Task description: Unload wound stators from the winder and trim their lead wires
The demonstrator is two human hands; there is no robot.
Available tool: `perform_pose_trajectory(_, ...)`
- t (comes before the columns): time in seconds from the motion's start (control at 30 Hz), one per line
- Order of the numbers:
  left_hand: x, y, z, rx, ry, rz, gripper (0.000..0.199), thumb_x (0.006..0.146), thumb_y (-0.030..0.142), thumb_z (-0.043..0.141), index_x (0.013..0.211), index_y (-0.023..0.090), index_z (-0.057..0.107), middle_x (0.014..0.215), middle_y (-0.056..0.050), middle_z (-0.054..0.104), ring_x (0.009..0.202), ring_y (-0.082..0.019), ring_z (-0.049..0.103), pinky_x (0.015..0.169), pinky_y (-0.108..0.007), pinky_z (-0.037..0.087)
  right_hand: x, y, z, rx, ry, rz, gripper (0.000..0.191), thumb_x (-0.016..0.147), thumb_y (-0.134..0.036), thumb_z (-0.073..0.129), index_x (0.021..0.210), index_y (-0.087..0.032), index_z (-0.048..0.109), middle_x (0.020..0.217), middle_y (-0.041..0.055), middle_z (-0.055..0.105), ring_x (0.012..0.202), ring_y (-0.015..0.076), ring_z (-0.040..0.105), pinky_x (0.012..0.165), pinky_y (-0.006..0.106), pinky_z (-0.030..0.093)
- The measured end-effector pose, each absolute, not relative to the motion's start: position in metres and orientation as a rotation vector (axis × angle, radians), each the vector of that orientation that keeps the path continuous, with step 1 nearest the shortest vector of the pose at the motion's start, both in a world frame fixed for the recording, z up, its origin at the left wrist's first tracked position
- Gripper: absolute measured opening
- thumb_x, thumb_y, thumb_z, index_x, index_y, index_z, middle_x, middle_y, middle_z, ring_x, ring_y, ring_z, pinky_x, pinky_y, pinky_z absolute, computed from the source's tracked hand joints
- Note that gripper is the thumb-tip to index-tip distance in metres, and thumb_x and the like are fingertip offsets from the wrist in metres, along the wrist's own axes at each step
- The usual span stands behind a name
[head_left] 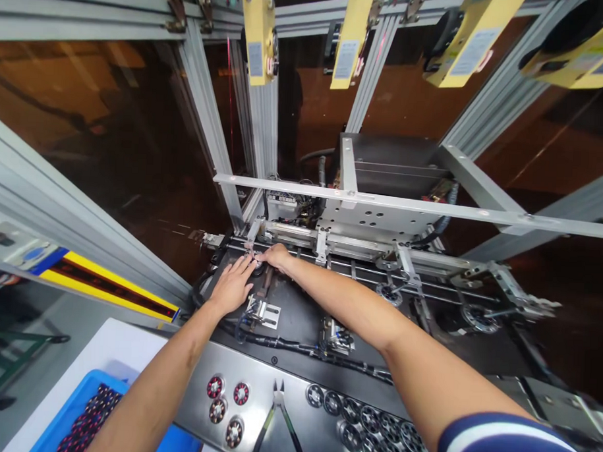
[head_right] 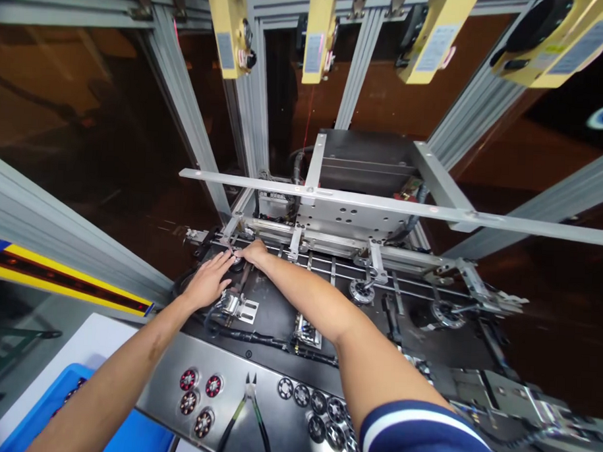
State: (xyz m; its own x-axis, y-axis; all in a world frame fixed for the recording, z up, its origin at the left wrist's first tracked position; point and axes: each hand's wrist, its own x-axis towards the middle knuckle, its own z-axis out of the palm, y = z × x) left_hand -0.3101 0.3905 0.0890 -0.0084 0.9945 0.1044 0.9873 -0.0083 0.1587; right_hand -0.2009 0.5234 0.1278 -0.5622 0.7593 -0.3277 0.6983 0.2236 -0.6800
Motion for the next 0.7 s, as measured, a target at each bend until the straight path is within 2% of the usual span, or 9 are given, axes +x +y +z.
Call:
perform_pose_trajectory(0.1,-0.311,0.390,0.092,2.182,2.187,0.268,0.058,0.084,0.018,0.056,0.141,0.020,0.045,0.155,-0.012,0.039,0.141,-0.030,0.038,0.111,-0.051,0.037,-0.175,0.515,0.146,-1.226,-2.519,1.143,0.027,0.093,-0.037,0.061,0.106,-0.014,0.064,0.106,0.0058,0.067,0.090,0.0182,0.065,0.080,0.037,0.055)
perform_pose_trajectory(0.17,-0.313,0.390,0.094,2.176,2.180,0.273,0.058,0.084,0.019,0.056,0.141,0.021,0.046,0.156,-0.011,0.037,0.141,-0.030,0.038,0.111,-0.049,0.037,-0.139,0.511,0.159,-1.036,-2.618,1.061,0.023,0.088,-0.036,0.067,0.098,-0.016,0.067,0.100,0.0036,0.069,0.089,0.0164,0.065,0.082,0.032,0.052)
perform_pose_trajectory(0.23,-0.314,0.391,0.096,2.169,2.171,0.289,0.057,0.084,0.019,0.056,0.140,0.021,0.047,0.156,-0.011,0.038,0.142,-0.031,0.037,0.111,-0.050,0.037,-0.091,0.510,0.167,-0.895,-2.704,0.974,0.014,0.084,-0.031,0.072,0.089,-0.018,0.069,0.090,0.0011,0.071,0.085,0.0148,0.065,0.082,0.027,0.049)
perform_pose_trajectory(0.33,-0.313,0.393,0.103,2.164,2.168,0.321,0.052,0.083,0.019,0.056,0.134,0.019,0.054,0.151,-0.012,0.046,0.141,-0.033,0.037,0.111,-0.053,0.035,-0.023,0.515,0.167,-0.905,-2.762,0.781,0.005,0.085,-0.016,0.066,0.083,-0.016,0.070,0.084,0.0051,0.071,0.083,0.0182,0.066,0.080,0.029,0.047)
perform_pose_trajectory(0.43,-0.306,0.393,0.119,2.171,2.181,0.363,0.040,0.085,0.027,0.054,0.123,0.016,0.063,0.139,-0.016,0.058,0.135,-0.034,0.047,0.109,-0.054,0.038,0.010,0.520,0.153,-0.909,-2.794,0.632,0.013,0.082,-0.007,0.065,0.093,-0.013,0.070,0.096,0.0116,0.070,0.094,0.0235,0.064,0.085,0.034,0.047)
perform_pose_trajectory(0.53,-0.292,0.388,0.142,2.195,2.194,0.434,0.037,0.088,0.036,0.050,0.114,0.015,0.067,0.125,-0.016,0.067,0.123,-0.032,0.058,0.107,-0.051,0.043,0.003,0.522,0.135,-0.802,-2.840,0.600,0.024,0.081,-0.008,0.067,0.104,-0.014,0.067,0.110,0.0120,0.066,0.106,0.0237,0.059,0.093,0.036,0.045)
perform_pose_trajectory(0.7,-0.251,0.376,0.169,2.259,2.131,0.594,0.042,0.091,0.044,0.049,0.117,0.016,0.065,0.126,-0.012,0.067,0.126,-0.030,0.055,0.110,-0.050,0.042,-0.021,0.519,0.121,-0.798,-2.856,0.652,0.010,0.092,-0.022,0.060,0.096,-0.015,0.065,0.110,0.0059,0.064,0.104,0.0208,0.059,0.094,0.042,0.047)
